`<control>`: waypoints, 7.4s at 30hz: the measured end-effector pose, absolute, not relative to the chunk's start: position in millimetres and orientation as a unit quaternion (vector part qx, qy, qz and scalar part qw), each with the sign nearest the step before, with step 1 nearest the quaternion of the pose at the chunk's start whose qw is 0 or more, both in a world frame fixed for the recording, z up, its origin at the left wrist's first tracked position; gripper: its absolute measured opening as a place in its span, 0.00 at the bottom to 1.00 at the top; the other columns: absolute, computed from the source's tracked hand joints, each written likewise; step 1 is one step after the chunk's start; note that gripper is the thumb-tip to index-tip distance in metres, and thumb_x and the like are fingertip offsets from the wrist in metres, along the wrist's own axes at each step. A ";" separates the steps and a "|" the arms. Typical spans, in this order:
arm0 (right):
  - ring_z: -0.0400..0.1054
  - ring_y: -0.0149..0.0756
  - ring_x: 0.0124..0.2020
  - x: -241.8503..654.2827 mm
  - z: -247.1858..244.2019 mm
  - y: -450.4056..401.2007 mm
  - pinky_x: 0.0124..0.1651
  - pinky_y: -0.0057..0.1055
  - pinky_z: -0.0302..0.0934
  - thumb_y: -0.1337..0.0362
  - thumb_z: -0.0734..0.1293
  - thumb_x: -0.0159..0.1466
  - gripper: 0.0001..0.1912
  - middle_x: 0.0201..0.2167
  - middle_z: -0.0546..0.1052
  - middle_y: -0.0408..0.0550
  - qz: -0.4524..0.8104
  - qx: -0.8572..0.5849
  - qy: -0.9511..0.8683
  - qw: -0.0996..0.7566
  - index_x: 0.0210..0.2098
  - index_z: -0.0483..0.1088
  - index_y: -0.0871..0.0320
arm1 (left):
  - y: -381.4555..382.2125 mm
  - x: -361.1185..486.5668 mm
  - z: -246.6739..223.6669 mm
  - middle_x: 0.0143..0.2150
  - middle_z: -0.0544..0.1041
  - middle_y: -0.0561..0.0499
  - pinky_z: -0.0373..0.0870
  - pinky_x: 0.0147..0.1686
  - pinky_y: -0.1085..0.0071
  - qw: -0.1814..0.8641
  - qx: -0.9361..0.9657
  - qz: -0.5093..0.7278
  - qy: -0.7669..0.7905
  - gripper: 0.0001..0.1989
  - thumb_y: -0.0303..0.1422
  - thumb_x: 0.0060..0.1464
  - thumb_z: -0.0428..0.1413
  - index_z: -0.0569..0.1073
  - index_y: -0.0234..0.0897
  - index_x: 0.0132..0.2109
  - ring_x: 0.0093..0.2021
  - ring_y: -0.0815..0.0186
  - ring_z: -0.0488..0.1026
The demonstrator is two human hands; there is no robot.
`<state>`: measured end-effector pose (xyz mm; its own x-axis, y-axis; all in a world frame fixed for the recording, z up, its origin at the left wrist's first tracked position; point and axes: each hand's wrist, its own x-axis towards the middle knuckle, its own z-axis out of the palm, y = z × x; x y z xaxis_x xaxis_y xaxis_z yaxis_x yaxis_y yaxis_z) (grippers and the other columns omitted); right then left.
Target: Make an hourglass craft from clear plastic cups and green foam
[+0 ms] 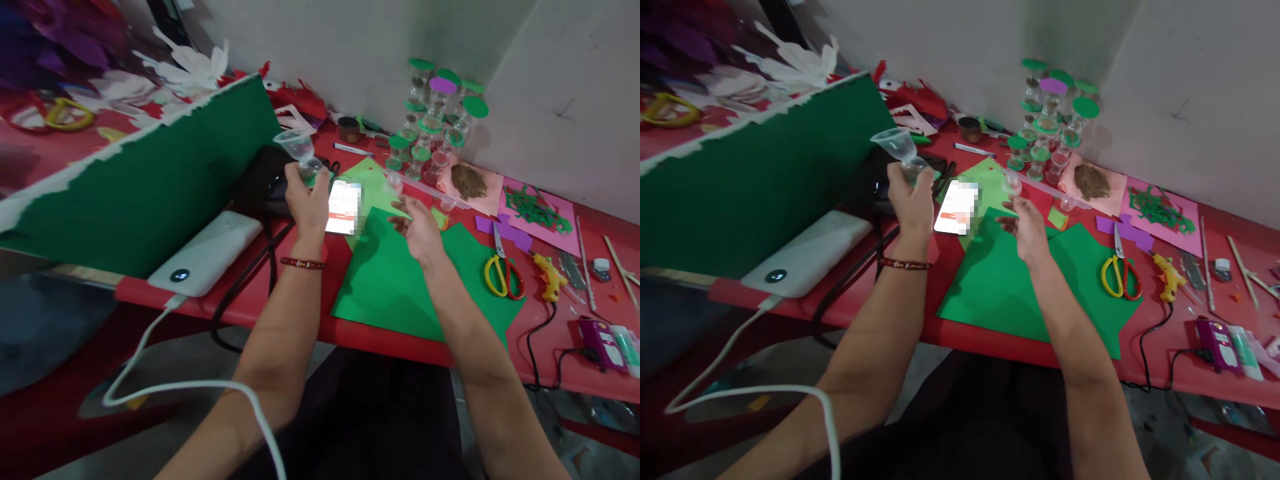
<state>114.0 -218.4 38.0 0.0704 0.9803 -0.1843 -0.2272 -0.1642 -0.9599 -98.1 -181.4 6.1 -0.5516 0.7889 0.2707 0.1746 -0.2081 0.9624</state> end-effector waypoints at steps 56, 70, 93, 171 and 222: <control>0.74 0.36 0.31 214.9 13.3 -268.6 0.35 0.33 0.71 0.62 0.80 0.45 0.15 0.31 0.82 0.41 0.593 -0.474 -0.323 0.565 0.33 0.80 0.53 | -242.4 59.3 -15.1 0.60 0.79 0.39 0.77 0.63 0.54 0.246 0.776 0.470 0.341 0.23 0.20 0.59 0.61 0.75 0.36 0.61 0.60 0.57 0.79; 0.71 0.35 0.35 212.8 23.0 -273.2 0.39 0.32 0.65 0.64 0.79 0.44 0.23 0.33 0.81 0.41 0.541 -0.494 -0.381 0.564 0.41 0.82 0.51 | -247.1 59.0 -10.8 0.59 0.80 0.43 0.78 0.61 0.57 0.232 0.785 0.445 0.364 0.27 0.18 0.57 0.60 0.75 0.41 0.61 0.59 0.58 0.79; 0.71 0.34 0.32 208.6 23.7 -275.3 0.34 0.30 0.66 0.64 0.80 0.43 0.17 0.30 0.80 0.40 0.596 -0.484 -0.300 0.566 0.33 0.79 0.53 | -252.4 63.6 -17.2 0.69 0.69 0.38 0.76 0.64 0.55 0.194 0.791 0.459 0.355 0.29 0.18 0.55 0.57 0.70 0.39 0.63 0.67 0.53 0.72; 0.71 0.37 0.36 210.6 34.0 -278.5 0.37 0.33 0.66 0.63 0.79 0.41 0.20 0.33 0.79 0.41 0.576 -0.511 -0.309 0.558 0.35 0.78 0.52 | -249.8 58.4 -15.1 0.63 0.76 0.42 0.78 0.61 0.58 0.197 0.805 0.456 0.324 0.25 0.22 0.60 0.57 0.72 0.39 0.64 0.62 0.56 0.77; 0.72 0.40 0.43 208.9 26.7 -276.9 0.48 0.37 0.66 0.58 0.78 0.45 0.25 0.41 0.80 0.44 0.487 -0.545 -0.371 0.573 0.44 0.79 0.52 | -243.8 59.1 -18.4 0.56 0.76 0.42 0.79 0.54 0.58 0.283 0.755 0.479 0.346 0.23 0.23 0.57 0.60 0.74 0.39 0.59 0.55 0.58 0.77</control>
<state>208.9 -276.9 26.7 0.2514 0.9621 -0.1060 -0.1538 -0.0684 -0.9857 59.1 -243.8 -18.4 0.3014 0.7937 0.5283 0.2516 -0.6007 0.7589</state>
